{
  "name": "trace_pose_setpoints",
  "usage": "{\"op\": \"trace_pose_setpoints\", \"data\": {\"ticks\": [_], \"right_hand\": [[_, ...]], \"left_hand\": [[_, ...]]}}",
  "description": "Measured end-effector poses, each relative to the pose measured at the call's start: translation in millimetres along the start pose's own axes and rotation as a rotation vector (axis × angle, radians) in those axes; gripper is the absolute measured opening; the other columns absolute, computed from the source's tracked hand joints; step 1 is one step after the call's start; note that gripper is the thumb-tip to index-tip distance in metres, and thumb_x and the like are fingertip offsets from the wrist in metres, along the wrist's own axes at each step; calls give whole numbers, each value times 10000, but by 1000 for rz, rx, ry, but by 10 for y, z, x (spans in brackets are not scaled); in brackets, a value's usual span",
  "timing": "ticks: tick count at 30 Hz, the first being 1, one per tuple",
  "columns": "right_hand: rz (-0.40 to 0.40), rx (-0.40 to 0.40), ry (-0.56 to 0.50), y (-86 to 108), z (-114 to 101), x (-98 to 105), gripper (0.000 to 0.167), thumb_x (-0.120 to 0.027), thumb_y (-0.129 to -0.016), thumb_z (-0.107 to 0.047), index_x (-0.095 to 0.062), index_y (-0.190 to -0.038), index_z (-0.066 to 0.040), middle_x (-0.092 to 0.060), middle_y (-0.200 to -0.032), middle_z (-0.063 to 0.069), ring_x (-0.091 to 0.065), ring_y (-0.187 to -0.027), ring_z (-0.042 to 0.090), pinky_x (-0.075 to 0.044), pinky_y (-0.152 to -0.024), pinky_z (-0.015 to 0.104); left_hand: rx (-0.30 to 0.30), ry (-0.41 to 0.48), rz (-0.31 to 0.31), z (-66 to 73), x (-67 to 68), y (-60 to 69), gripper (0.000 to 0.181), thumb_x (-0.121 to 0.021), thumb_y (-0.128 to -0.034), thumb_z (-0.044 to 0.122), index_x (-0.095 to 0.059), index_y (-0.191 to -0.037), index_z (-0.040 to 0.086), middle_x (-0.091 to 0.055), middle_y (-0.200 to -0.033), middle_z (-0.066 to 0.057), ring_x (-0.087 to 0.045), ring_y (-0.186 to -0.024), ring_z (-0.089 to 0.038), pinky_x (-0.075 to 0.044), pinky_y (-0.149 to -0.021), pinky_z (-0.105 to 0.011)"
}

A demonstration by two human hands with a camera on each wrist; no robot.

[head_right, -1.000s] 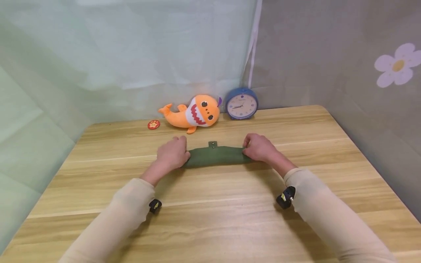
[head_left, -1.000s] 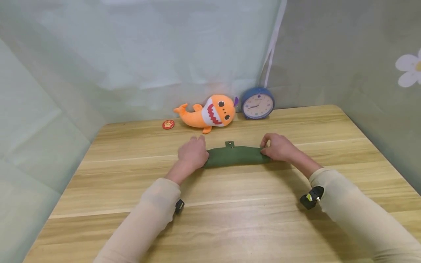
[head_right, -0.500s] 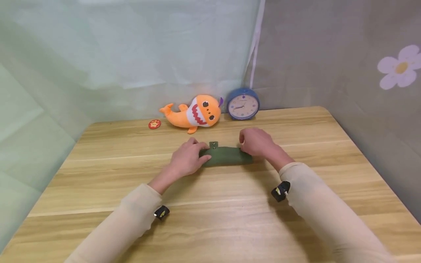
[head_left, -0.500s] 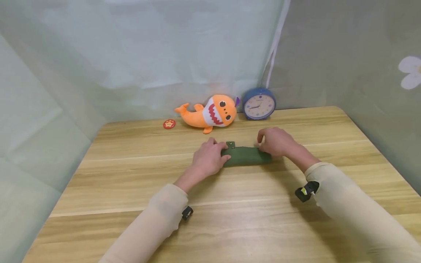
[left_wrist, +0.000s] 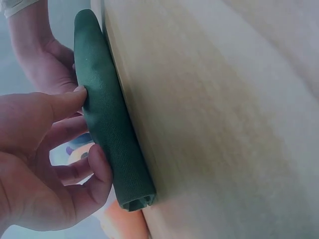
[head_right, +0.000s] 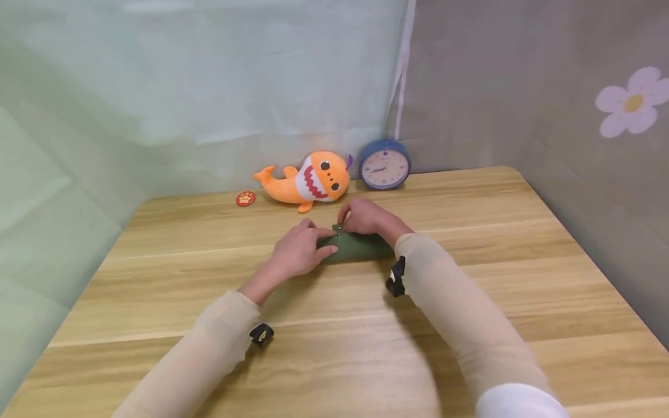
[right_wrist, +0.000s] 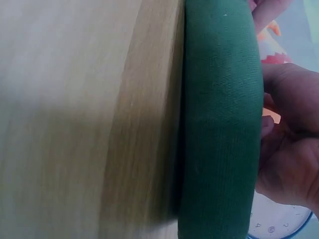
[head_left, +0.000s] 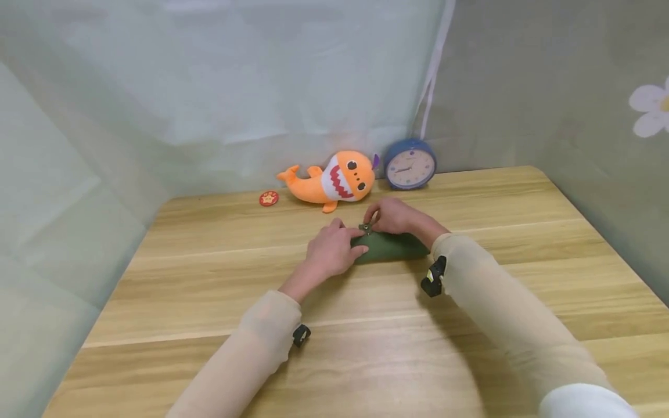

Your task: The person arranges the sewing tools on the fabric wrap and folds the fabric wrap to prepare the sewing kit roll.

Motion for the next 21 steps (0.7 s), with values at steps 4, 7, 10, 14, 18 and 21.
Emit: {"op": "trace_pose_setpoints", "data": {"ticks": [4,7,10,14,18,21], "right_hand": [[30,12,-32,-9,1,-21,131,-706,-904,-35,-731,-1031,-50,-763,-1065,139,-686,-1017,274,-527,-950,425],[73,13,-74,9,-13,-1,91,-719,-897,-21,-709,-977,-64,-750,-1017,114,-667,-979,251,-516,-932,411],[122,22,-122,42,-36,54,103,-731,-895,-5,-710,-971,-72,-749,-998,101,-682,-974,245,-520,-921,401],[140,29,-151,108,-57,90,151,-727,-908,10,-750,-1033,-71,-771,-1009,95,-712,-982,238,-542,-912,395],[131,45,-114,181,-79,90,181,-719,-938,-8,-805,-1078,-83,-808,-1057,73,-732,-1022,224,-560,-930,403],[131,73,-77,231,-106,88,179,-723,-952,-29,-833,-1071,-104,-816,-1088,47,-726,-1083,224,-553,-968,418]], "left_hand": [[2,-7,-15,1,1,-9,478,-656,-1036,464,-643,-1468,259,-577,-1261,-126,-588,-1000,-287,-569,-791,-464],[7,-17,-29,-2,20,-18,485,-638,-1043,473,-631,-1479,260,-568,-1285,-128,-597,-1035,-300,-576,-824,-497],[18,-26,-32,-1,56,-38,485,-638,-1042,476,-634,-1476,259,-561,-1282,-127,-602,-1044,-307,-577,-838,-513],[17,-22,-48,11,64,-53,476,-642,-1042,469,-648,-1464,249,-564,-1274,-132,-610,-1055,-309,-573,-859,-526],[17,-5,-65,17,28,-57,470,-636,-1047,460,-668,-1442,208,-573,-1274,-133,-609,-1068,-305,-569,-875,-528],[24,-10,-67,15,6,-60,457,-639,-1045,460,-701,-1399,178,-574,-1245,-128,-603,-1041,-300,-571,-851,-504]]}}
Point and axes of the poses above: each hand's wrist, its own y-axis away from the middle knuckle, its own x-axis out of the back of the hand, z = x × y, the point moved 5 cm from there along -y, towards the middle knuckle
